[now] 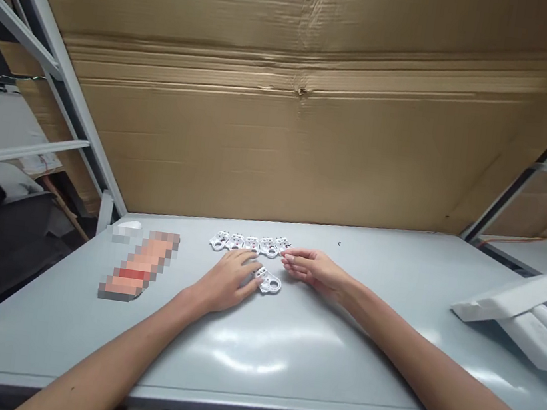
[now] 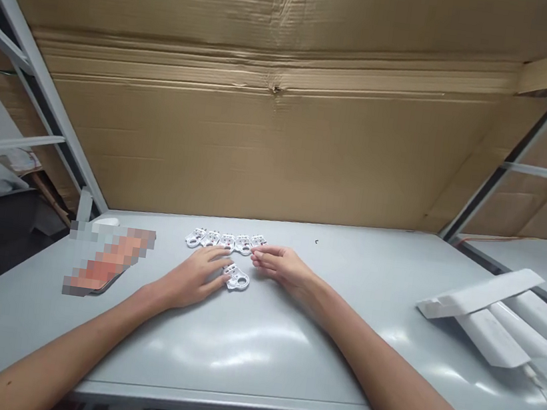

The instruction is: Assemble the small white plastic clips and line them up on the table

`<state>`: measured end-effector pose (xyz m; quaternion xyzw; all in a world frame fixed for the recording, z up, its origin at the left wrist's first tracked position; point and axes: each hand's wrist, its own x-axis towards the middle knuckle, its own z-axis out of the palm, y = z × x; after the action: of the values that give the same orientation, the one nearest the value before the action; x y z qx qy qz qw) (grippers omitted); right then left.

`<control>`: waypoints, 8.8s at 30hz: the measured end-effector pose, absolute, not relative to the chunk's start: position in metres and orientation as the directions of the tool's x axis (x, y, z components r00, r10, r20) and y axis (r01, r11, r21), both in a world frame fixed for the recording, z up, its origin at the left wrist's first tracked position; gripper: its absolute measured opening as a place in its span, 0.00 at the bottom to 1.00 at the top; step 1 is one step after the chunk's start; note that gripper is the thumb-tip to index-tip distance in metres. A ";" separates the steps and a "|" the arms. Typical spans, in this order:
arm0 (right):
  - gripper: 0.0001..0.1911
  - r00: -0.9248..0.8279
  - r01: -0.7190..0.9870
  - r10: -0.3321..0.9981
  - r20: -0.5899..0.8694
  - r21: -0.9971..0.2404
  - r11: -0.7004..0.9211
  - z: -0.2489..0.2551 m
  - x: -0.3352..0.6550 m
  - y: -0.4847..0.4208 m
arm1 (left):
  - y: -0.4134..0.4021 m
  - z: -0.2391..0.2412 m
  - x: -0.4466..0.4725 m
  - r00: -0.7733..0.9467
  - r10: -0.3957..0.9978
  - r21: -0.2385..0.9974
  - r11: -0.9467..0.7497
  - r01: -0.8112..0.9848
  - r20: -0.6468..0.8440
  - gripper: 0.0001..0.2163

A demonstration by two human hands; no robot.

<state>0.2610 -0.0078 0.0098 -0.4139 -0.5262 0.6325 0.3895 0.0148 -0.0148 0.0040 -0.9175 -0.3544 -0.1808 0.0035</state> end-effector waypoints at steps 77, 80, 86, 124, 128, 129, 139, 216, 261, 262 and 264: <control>0.13 -0.659 0.512 0.707 0.258 -0.534 0.672 0.018 0.252 -0.028 | -0.021 0.010 0.016 0.760 0.579 0.179 -0.815 0.551 0.295 0.19; 0.12 -0.650 0.515 0.713 0.263 -0.538 0.668 0.016 0.252 -0.026 | -0.021 0.011 0.016 0.763 0.578 0.174 -0.815 0.552 0.289 0.18; 0.09 -0.609 0.516 0.745 0.273 -0.576 0.633 0.010 0.253 -0.023 | -0.021 0.010 0.016 0.765 0.578 0.163 -0.815 0.556 0.284 0.18; 0.10 -0.633 0.540 0.717 0.290 -0.498 0.678 0.015 0.251 -0.028 | -0.023 0.013 0.018 0.764 0.575 0.197 -0.818 0.540 0.292 0.16; 0.09 -0.617 0.536 0.737 0.275 -0.538 0.650 0.015 0.252 -0.029 | -0.024 0.013 0.019 0.765 0.571 0.197 -0.821 0.536 0.298 0.15; 0.08 -0.610 0.536 0.745 0.270 -0.553 0.639 0.015 0.252 -0.029 | -0.024 0.014 0.019 0.765 0.572 0.197 -0.820 0.537 0.297 0.15; 0.09 -0.594 0.540 0.761 0.262 -0.571 0.618 0.017 0.253 -0.030 | -0.025 0.013 0.018 0.763 0.575 0.216 -0.818 0.533 0.295 0.16; 0.20 -0.184 0.895 0.905 0.383 -0.314 0.315 -0.003 0.309 0.015 | 0.007 0.000 -0.002 0.514 0.759 0.085 -0.589 0.804 0.399 0.16; 0.20 -0.449 0.766 0.828 0.337 -0.332 0.551 -0.009 0.287 0.007 | 0.015 -0.008 -0.010 0.409 0.870 0.171 -0.463 0.870 0.273 0.20; 0.19 -0.454 0.760 0.821 0.346 -0.330 0.559 -0.010 0.287 0.008 | 0.014 -0.007 -0.009 0.407 0.875 0.178 -0.459 0.871 0.264 0.21; 0.18 -0.445 0.762 0.819 0.362 -0.328 0.558 -0.011 0.286 0.009 | 0.012 -0.004 -0.007 0.410 0.879 0.183 -0.457 0.870 0.245 0.21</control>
<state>0.2860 0.0086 -0.0109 -0.4663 -0.8479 0.0582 0.2454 -0.0075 0.0122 -0.0041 -0.8394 -0.5210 -0.1543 -0.0134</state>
